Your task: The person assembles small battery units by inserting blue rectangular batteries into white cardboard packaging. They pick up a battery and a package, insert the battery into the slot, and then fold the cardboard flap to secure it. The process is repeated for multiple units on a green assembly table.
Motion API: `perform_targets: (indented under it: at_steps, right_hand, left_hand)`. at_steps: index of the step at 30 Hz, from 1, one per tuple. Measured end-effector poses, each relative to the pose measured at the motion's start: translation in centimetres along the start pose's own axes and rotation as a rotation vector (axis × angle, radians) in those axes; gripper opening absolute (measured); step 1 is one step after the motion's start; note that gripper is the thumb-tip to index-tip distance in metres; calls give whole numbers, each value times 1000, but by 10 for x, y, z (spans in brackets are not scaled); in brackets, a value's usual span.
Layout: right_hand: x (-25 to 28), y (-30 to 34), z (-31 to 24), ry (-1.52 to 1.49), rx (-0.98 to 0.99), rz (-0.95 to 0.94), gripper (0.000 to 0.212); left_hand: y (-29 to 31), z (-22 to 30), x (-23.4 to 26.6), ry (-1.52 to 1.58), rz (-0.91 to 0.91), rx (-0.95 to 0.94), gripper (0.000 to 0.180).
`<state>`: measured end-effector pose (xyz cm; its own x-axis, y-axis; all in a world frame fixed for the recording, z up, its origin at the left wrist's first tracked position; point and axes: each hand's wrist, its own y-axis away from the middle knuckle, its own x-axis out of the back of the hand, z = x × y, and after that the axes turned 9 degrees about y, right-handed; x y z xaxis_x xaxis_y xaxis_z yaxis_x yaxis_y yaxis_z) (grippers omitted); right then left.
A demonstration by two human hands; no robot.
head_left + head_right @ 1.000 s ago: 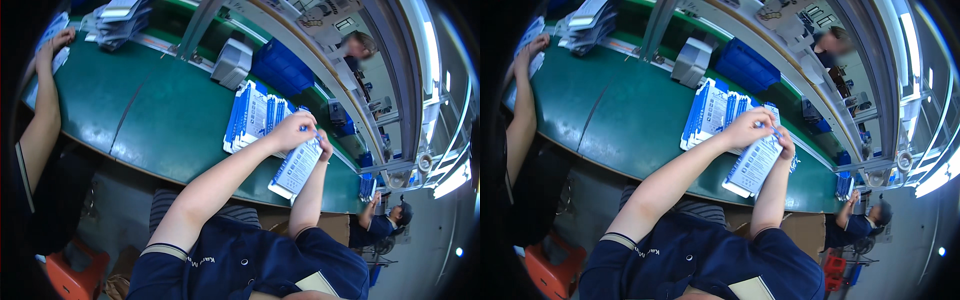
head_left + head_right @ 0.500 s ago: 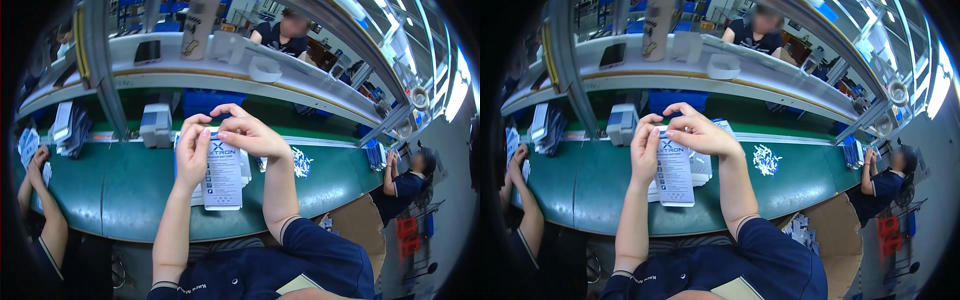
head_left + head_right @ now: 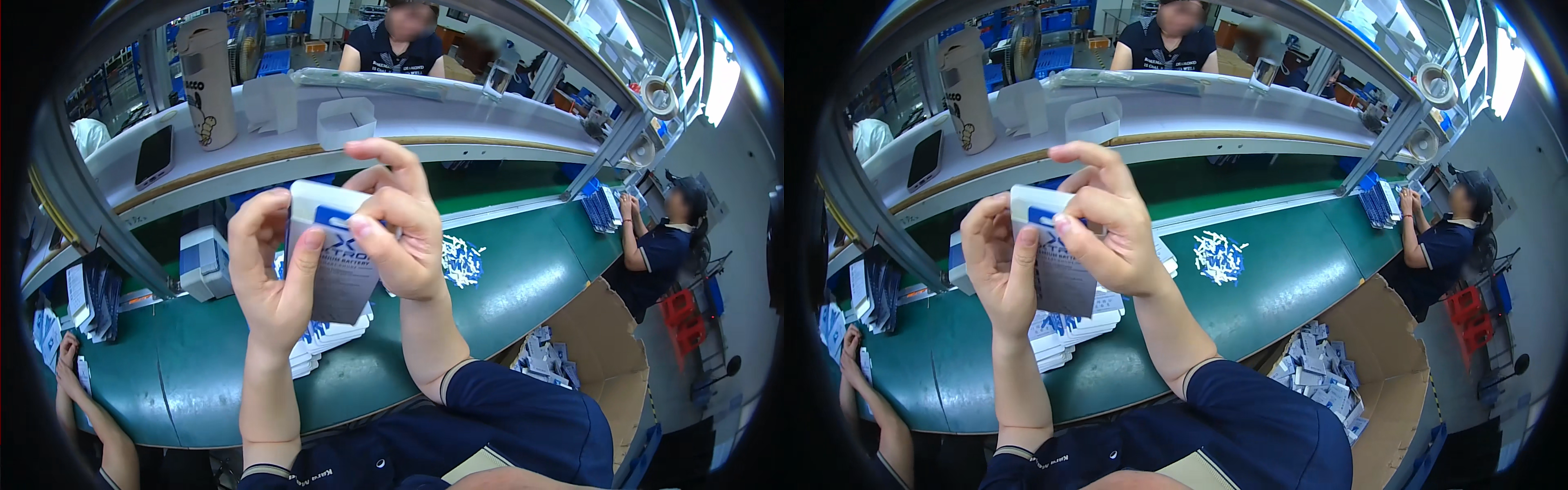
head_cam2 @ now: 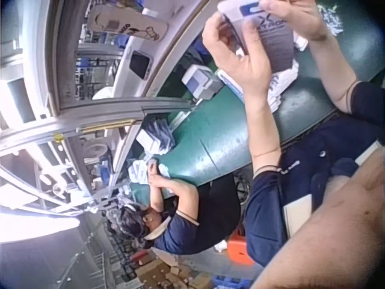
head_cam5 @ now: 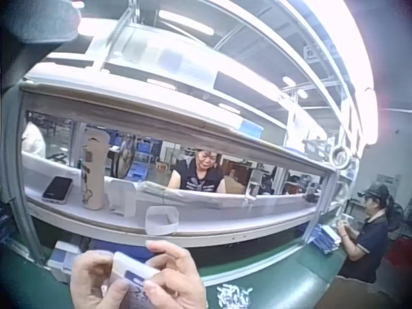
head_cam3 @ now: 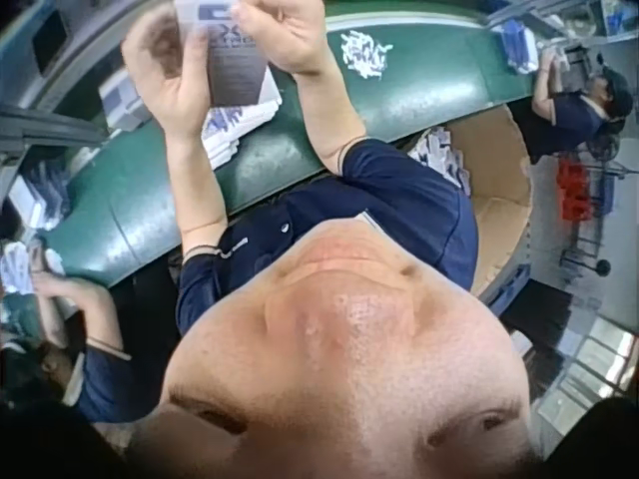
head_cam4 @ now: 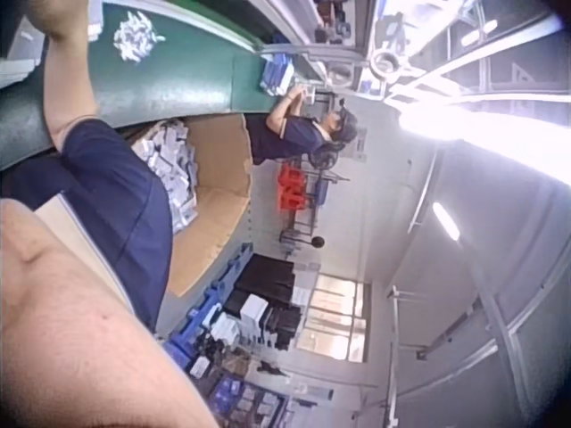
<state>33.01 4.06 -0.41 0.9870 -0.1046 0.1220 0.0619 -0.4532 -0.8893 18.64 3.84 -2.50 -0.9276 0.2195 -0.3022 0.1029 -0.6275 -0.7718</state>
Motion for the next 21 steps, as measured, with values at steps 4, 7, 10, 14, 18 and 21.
perform_targets:
  at_steps: [4, 7, 10, 14, 18, 21]
  right_hand:
    - [10, 0, 4, 12, -82, -48, 12]
    - [7, -2, -2, 61, -101, -110, 10]
    - [12, -4, 3, 37, 29, -246, 32]
    - [13, 2, -4, -218, -190, -267, 76]
    - [10, 3, -9, -186, -295, -203, 72]
    - [8, 5, -3, -182, -254, -145, 72]
  left_hand:
    - [-1, 3, 13, -106, -174, 78, 38]
    - [-1, 1, 16, -131, -127, -13, 39]
    - [0, 3, 23, -72, -135, -25, 42]
    - [0, 8, 20, -30, -72, -18, 43]
    - [2, 14, 16, -58, 8, -9, 41]
    - [3, 16, 17, -97, 2, 0, 42]
